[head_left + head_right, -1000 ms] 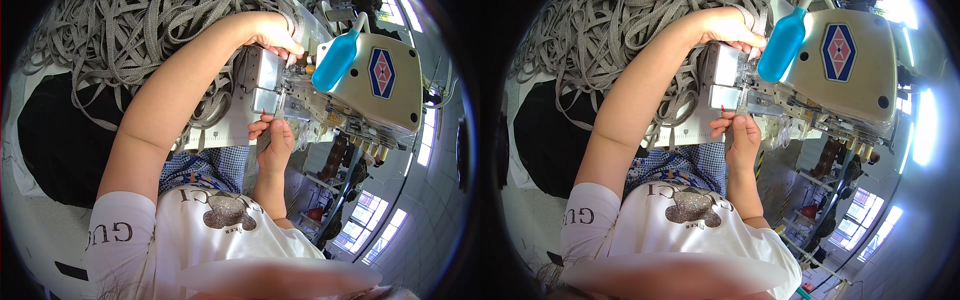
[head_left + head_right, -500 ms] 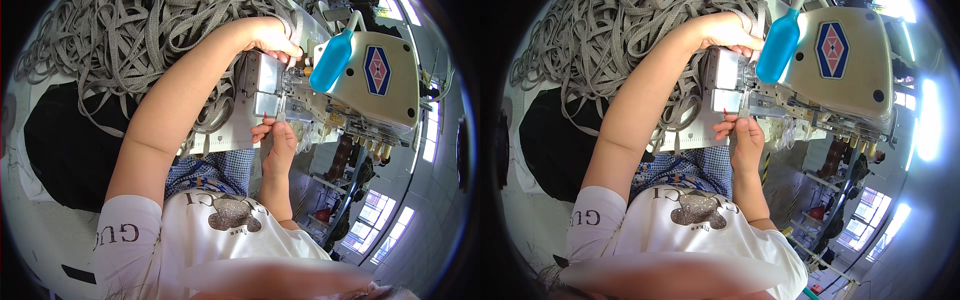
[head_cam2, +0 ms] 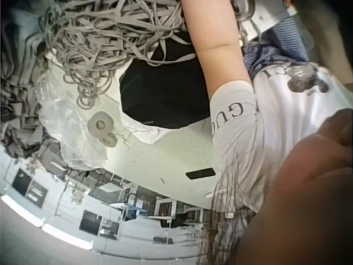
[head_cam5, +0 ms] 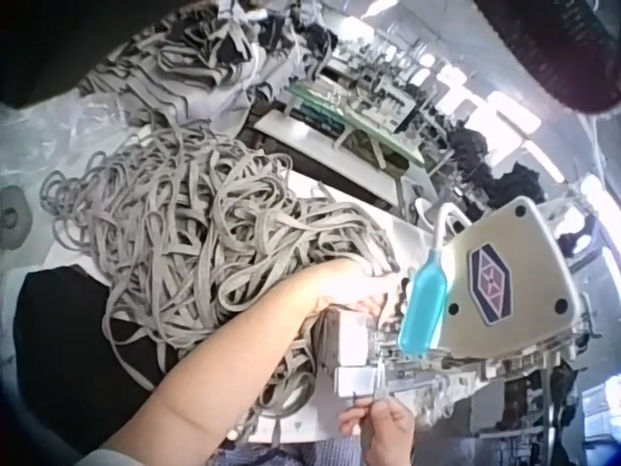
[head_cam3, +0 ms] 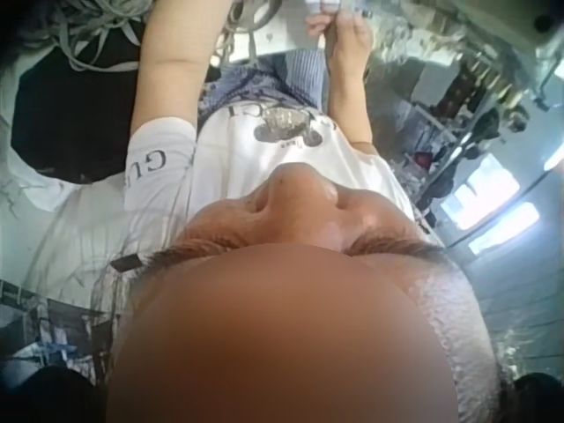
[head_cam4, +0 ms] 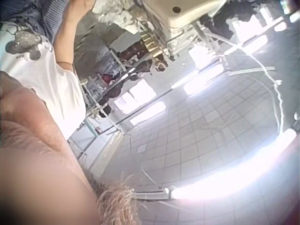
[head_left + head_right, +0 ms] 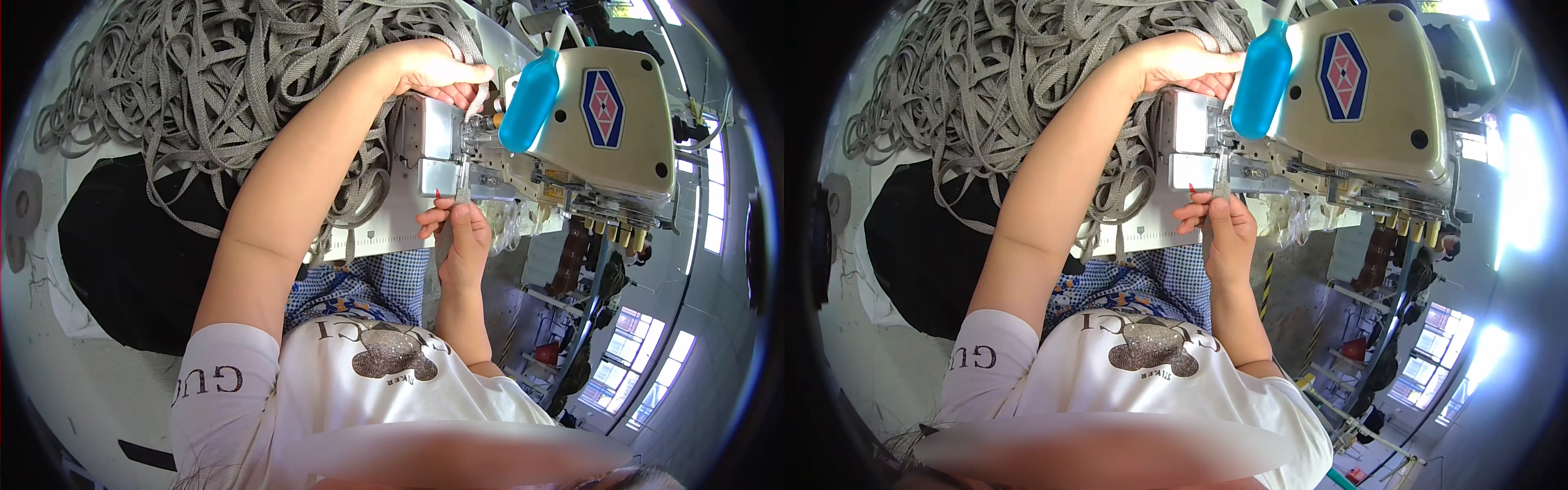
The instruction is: Use an industrial sewing machine to process fabric strips.
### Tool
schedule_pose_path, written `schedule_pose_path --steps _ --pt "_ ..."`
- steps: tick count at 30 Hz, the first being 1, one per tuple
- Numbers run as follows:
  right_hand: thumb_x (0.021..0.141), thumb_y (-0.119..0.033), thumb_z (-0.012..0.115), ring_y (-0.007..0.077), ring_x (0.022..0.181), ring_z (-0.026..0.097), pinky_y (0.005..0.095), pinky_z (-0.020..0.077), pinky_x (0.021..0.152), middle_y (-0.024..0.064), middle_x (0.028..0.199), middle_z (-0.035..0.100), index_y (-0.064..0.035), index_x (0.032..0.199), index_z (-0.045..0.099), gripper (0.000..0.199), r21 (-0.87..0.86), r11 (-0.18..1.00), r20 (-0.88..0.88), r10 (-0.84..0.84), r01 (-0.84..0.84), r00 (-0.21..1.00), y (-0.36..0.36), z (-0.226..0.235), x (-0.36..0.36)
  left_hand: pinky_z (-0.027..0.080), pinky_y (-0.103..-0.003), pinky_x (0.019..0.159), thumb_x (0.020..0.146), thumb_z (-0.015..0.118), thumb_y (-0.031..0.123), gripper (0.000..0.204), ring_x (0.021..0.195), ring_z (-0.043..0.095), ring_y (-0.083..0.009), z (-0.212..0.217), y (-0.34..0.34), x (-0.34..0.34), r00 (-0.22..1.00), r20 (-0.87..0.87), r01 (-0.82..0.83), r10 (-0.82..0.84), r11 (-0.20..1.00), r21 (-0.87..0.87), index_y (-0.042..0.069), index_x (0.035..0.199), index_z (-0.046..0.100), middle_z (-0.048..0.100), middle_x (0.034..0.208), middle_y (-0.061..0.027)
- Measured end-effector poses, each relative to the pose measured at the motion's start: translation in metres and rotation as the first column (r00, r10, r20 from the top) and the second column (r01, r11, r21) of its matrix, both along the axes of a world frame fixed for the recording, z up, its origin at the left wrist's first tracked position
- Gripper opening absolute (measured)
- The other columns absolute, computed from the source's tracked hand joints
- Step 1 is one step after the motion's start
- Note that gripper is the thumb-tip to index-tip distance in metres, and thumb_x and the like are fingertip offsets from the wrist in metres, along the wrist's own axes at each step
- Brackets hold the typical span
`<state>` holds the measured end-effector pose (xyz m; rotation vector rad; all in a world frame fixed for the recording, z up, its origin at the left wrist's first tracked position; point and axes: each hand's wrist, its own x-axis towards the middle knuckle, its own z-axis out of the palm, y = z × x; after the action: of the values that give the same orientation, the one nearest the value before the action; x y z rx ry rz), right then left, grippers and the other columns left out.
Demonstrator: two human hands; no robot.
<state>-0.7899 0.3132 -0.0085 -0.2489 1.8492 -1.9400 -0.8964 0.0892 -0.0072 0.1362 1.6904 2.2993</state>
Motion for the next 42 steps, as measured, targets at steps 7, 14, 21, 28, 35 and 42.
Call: schedule_pose_path --steps 7,14,21,28,35,42 --pt "0.090 -0.022 0.042 0.0198 0.056 0.056 0.0276 0.0454 0.057 0.0185 0.075 0.061 0.0032 0.091 0.053 0.028 0.017 1.000 -0.006 0.001 -0.001 1.000 -0.002 -0.001 0.000 0.043 -0.019 0.075 0.080 0.057 0.038 0.035 0.083 0.058 -0.0075 -0.008 -0.003 -0.004 0.997 -0.033 0.071 -0.070 0.997 0.024 0.008 0.097 0.061 0.064 0.091 -0.0030" --pt "0.090 -0.021 0.041 0.0192 0.056 0.056 0.0270 0.0451 0.057 0.0182 0.075 0.061 0.0032 0.091 0.053 0.027 0.017 1.000 -0.015 0.003 -0.002 1.000 0.000 -0.001 0.000 0.042 -0.018 0.073 0.082 0.057 0.032 0.028 0.080 0.057 -0.0051 -0.009 -0.002 -0.006 0.995 -0.048 0.087 -0.087 0.996 -0.009 0.009 0.097 0.062 0.064 0.091 -0.0009" --pt "0.091 -0.021 0.040 0.0185 0.056 0.056 0.0266 0.0452 0.057 0.0176 0.075 0.061 0.0034 0.090 0.053 0.028 0.030 1.000 -0.020 -0.003 0.004 1.000 -0.002 0.000 0.001 0.042 -0.017 0.070 0.081 0.058 0.029 0.023 0.077 0.056 -0.0038 -0.008 -0.001 -0.006 0.995 -0.052 0.086 -0.087 0.996 -0.014 0.010 0.093 0.063 0.064 0.089 0.0003" --pt "0.091 -0.021 0.040 0.0187 0.056 0.056 0.0265 0.0454 0.058 0.0174 0.075 0.061 0.0032 0.091 0.054 0.028 0.006 1.000 -0.019 0.001 -0.001 1.000 -0.001 -0.001 0.000 0.045 -0.016 0.062 0.081 0.059 0.023 0.023 0.071 0.056 -0.0043 -0.006 0.000 -0.004 0.997 -0.070 0.043 -0.044 0.999 -0.018 0.004 0.094 0.063 0.064 0.086 -0.0033" --pt "0.091 -0.021 0.041 0.0190 0.056 0.057 0.0266 0.0457 0.058 0.0177 0.075 0.062 0.0029 0.090 0.054 0.028 -0.005 1.000 -0.021 0.006 -0.006 1.000 0.000 -0.003 0.000 0.045 -0.016 0.062 0.080 0.059 0.023 0.023 0.072 0.056 -0.0044 -0.005 0.000 -0.003 0.997 -0.054 0.047 -0.046 0.999 0.009 0.005 0.093 0.063 0.064 0.086 -0.0031" --pt "0.090 -0.021 0.042 0.0188 0.056 0.057 0.0263 0.0459 0.057 0.0181 0.075 0.062 0.0026 0.090 0.055 0.027 -0.007 1.000 -0.024 0.003 -0.003 1.000 0.001 -0.003 0.000 0.045 -0.017 0.065 0.080 0.059 0.025 0.023 0.072 0.056 -0.0046 -0.005 0.001 -0.004 0.998 -0.038 0.044 -0.044 0.999 0.012 0.005 0.092 0.064 0.064 0.086 -0.0027"
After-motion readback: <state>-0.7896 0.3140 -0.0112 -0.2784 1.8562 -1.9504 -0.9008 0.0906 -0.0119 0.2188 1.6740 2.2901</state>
